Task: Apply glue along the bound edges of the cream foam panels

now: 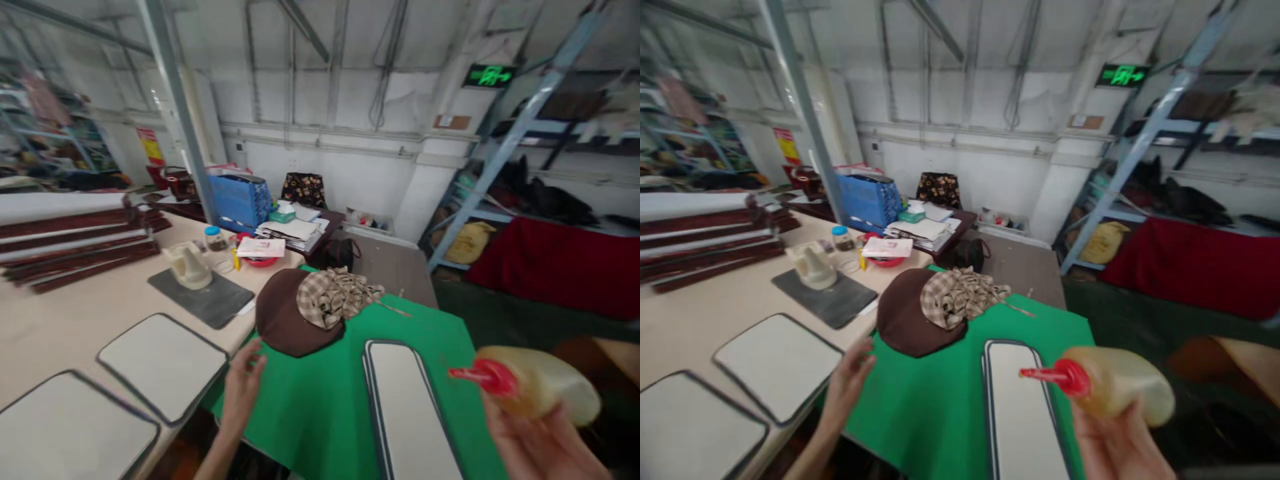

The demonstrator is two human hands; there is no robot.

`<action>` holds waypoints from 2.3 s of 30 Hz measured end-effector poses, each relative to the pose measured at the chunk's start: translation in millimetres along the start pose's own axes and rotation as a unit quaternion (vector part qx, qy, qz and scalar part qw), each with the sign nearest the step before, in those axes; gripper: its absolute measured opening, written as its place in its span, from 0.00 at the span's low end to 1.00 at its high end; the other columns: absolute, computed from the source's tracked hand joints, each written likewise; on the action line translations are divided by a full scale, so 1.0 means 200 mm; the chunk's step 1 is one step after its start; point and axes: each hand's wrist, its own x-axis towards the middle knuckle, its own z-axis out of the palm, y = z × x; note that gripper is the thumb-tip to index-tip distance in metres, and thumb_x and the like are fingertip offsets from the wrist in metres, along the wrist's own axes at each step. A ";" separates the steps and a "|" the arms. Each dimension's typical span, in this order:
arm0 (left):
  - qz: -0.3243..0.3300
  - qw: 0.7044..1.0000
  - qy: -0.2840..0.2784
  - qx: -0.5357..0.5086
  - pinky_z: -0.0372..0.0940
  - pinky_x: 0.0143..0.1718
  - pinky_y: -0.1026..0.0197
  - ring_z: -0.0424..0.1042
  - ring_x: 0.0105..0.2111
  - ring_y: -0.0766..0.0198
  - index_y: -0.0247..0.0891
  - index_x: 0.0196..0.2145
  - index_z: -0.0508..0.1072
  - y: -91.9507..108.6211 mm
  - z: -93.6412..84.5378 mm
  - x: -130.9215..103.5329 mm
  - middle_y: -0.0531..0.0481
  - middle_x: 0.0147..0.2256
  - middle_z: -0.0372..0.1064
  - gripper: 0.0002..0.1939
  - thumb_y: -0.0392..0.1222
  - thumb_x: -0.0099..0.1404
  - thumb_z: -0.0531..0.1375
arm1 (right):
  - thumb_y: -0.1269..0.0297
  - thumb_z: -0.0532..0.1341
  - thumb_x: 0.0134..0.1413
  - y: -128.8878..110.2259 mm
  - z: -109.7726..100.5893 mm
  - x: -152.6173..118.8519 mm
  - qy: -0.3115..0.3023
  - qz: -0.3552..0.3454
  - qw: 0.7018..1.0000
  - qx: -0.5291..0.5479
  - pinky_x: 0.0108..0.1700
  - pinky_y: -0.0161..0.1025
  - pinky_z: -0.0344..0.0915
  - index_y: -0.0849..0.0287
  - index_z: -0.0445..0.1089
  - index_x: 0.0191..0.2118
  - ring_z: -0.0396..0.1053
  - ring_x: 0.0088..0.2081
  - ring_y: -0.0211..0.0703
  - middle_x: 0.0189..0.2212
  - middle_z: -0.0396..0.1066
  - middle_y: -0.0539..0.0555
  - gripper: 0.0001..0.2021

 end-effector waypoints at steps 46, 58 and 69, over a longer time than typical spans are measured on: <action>-0.022 0.979 -0.099 0.177 0.59 0.51 0.58 0.66 0.51 0.52 0.28 0.63 0.47 0.33 1.00 -0.79 0.35 0.52 0.64 0.45 0.35 0.50 0.61 | 0.60 0.65 0.50 -0.53 -0.74 0.12 0.134 -0.024 0.983 0.123 0.33 0.36 0.75 0.51 0.72 0.45 0.74 0.37 0.44 0.40 0.75 0.50 0.14; 0.178 0.895 -0.408 0.016 0.65 0.46 0.56 0.72 0.44 0.50 0.38 0.34 0.80 1.18 0.58 -0.51 0.47 0.39 0.77 0.14 0.46 0.51 0.62 | 0.63 0.75 0.24 -0.71 -0.36 0.30 -0.010 -0.132 0.988 0.080 0.36 0.34 0.71 0.57 0.74 0.36 0.73 0.31 0.41 0.31 0.75 0.50 0.24; 0.237 0.704 -0.660 0.115 0.65 0.36 0.64 0.73 0.37 0.55 0.37 0.37 0.80 1.69 0.26 -0.41 0.51 0.34 0.77 0.12 0.36 0.55 0.60 | 0.63 0.76 0.16 -0.78 -0.19 0.26 -0.173 -0.121 0.977 -0.018 0.26 0.39 0.70 0.59 0.74 0.27 0.70 0.21 0.43 0.21 0.73 0.53 0.21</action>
